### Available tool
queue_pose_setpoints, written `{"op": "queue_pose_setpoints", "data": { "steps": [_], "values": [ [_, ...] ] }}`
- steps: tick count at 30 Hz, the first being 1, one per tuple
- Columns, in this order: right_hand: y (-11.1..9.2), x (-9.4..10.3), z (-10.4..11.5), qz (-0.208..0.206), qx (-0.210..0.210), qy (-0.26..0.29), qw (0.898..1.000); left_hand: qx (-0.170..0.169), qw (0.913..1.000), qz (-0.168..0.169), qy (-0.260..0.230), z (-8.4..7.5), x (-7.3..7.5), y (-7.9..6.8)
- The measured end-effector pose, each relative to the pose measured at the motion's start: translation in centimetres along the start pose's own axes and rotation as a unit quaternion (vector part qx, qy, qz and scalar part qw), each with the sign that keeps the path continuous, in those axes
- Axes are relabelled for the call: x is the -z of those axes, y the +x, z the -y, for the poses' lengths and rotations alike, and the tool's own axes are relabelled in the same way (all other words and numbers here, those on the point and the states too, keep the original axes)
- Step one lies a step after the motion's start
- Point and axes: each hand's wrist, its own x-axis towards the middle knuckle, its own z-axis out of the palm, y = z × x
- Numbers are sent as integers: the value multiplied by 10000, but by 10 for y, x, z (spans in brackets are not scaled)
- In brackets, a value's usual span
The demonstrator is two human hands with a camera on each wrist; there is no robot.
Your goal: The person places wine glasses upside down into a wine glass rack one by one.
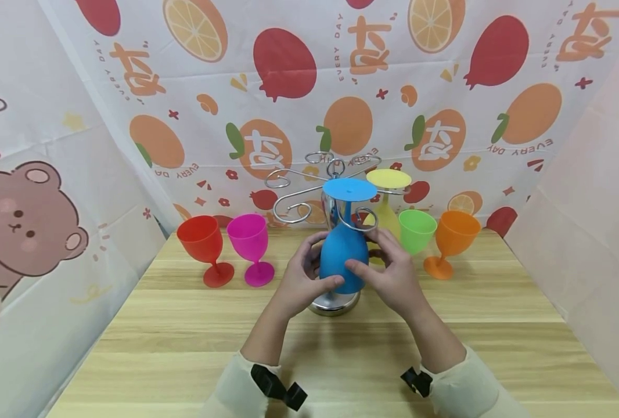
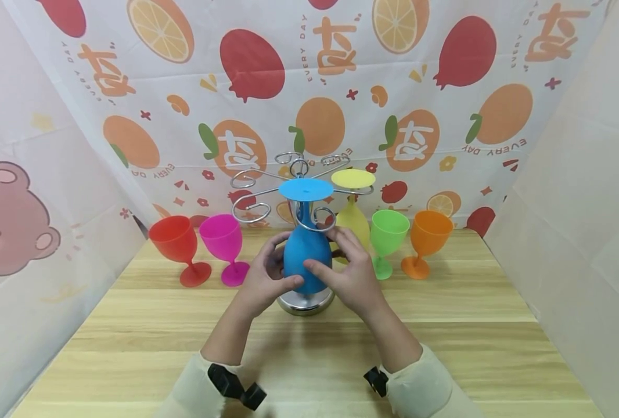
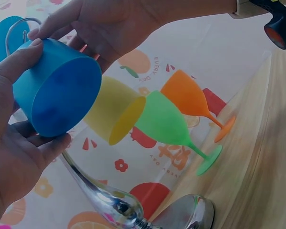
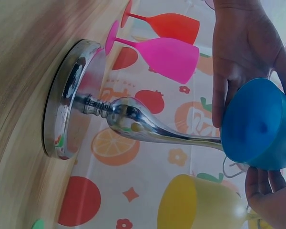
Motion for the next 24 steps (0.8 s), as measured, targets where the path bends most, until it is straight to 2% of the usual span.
{"op": "queue_pose_setpoints", "data": {
  "steps": [10,24],
  "values": [
    [-3,1,1,-56,110,-108,9999,-81,9997,221,14,-5,2,-2],
    [-9,2,1,-94,260,-120,9995,-217,9991,351,57,-6,1,-4]
  ]
}}
